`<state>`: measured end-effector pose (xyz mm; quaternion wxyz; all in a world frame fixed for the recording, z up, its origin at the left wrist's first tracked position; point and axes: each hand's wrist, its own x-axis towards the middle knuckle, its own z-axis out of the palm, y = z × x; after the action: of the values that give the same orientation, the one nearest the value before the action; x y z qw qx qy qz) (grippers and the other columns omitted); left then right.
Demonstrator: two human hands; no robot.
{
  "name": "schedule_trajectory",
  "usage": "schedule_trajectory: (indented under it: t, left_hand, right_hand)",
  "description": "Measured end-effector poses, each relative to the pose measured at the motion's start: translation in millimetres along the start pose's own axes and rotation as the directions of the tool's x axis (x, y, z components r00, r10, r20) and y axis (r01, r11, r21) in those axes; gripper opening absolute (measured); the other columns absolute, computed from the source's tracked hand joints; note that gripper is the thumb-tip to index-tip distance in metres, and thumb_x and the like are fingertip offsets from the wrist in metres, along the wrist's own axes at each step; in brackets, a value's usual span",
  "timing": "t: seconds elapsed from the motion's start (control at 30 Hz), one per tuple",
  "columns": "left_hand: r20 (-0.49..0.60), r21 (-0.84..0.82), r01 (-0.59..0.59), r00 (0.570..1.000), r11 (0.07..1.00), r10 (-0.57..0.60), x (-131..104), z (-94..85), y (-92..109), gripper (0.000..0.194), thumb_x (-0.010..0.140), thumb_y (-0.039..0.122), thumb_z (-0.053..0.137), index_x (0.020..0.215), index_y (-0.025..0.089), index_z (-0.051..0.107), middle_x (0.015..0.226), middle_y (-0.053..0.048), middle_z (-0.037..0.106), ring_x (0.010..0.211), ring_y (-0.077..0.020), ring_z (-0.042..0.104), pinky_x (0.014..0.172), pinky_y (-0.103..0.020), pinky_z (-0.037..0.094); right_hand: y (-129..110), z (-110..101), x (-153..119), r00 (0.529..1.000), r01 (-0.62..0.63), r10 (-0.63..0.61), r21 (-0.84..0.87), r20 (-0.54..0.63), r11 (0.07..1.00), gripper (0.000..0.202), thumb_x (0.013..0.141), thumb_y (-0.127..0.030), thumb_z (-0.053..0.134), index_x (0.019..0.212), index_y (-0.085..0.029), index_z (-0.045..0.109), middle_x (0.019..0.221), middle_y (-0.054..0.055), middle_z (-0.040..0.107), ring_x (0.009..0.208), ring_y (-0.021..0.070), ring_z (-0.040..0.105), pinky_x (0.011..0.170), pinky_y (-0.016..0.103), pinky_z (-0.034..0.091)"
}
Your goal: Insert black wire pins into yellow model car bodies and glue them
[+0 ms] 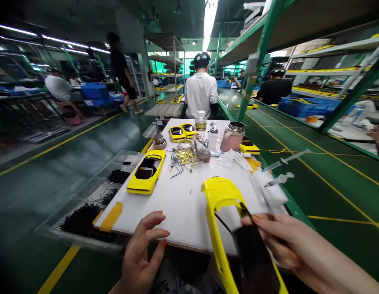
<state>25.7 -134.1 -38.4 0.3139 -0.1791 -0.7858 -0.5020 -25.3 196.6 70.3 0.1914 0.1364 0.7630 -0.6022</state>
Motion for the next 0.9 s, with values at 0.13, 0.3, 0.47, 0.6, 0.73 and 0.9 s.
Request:
schedule_trajectory:
  t: [0.13,0.3,0.47,0.6,0.73,0.9]
  left_hand:
    - [-0.026,0.144,0.035,0.999,0.989,-0.032,-9.2,-33.0,-4.9,0.030,0.093,0.002,0.055,0.111,0.024,0.064,0.135,-0.009,0.059,0.132,-0.0186,0.058,0.106,-0.029,0.054]
    - [-0.022,0.188,0.053,0.999,0.981,-0.050,3.3,-43.8,-6.7,0.029,0.094,0.004,0.055,0.111,0.025,0.064,0.135,-0.007,0.060,0.130,-0.0175,0.059,0.106,-0.028,0.053]
    - [0.168,0.233,0.041,0.982,0.972,-0.082,70.7,-25.8,-22.3,0.023,0.095,0.010,0.057,0.110,0.024,0.066,0.122,-0.006,0.067,0.116,-0.0172,0.066,0.102,-0.030,0.054]
    - [0.455,0.604,-0.011,0.825,0.797,-0.334,141.2,5.2,-50.0,0.023,0.096,0.012,0.057,0.116,0.018,0.068,0.121,-0.009,0.070,0.115,-0.0204,0.068,0.101,-0.033,0.054]
    - [0.523,0.714,-0.095,0.731,0.694,-0.437,181.8,38.8,-78.7,0.015,0.095,0.011,0.057,0.099,0.011,0.072,0.107,-0.013,0.073,0.102,-0.0246,0.071,0.094,-0.041,0.057]
    - [0.591,0.765,-0.230,0.621,0.601,-0.515,192.7,58.5,-95.6,0.014,0.099,0.025,0.063,0.098,0.013,0.070,0.103,-0.007,0.073,0.102,-0.0208,0.070,0.097,-0.044,0.056]
  right_hand:
    - [-33.3,63.6,47.7,0.982,-0.157,0.126,0.240,0.139,0.958,0.037,0.054,-0.033,0.093,0.072,-0.012,0.069,0.054,-0.005,0.043,0.042,-0.0012,0.021,0.038,0.015,0.015]
    - [-42.2,94.6,90.7,0.972,-0.217,0.176,0.316,0.153,0.924,0.008,0.077,-0.014,0.070,0.075,-0.007,0.066,0.058,-0.004,0.047,0.040,-0.0014,0.023,0.035,0.012,0.014]
    - [-35.2,87.4,98.3,0.962,-0.259,0.210,0.338,0.176,0.905,0.005,0.079,-0.011,0.069,0.077,-0.008,0.066,0.060,-0.003,0.048,0.040,-0.0007,0.026,0.035,0.011,0.015]
    - [-30.6,70.1,90.1,0.972,-0.193,0.144,0.278,0.187,0.941,0.024,0.074,-0.016,0.079,0.096,-0.008,0.074,0.084,0.008,0.069,0.046,-0.0002,0.030,0.037,0.012,0.018]
    - [-27.6,35.6,71.7,0.995,0.067,-0.077,0.167,0.059,0.984,0.042,0.073,-0.042,0.086,0.104,-0.013,0.079,0.095,0.014,0.073,0.050,0.0029,0.031,0.041,0.018,0.021]
    - [-20.4,-6.3,43.8,0.663,0.597,-0.448,0.062,-0.600,0.800,0.019,0.080,-0.044,0.082,0.093,-0.030,0.081,0.080,0.006,0.059,0.062,0.0158,0.044,0.047,0.031,0.029]
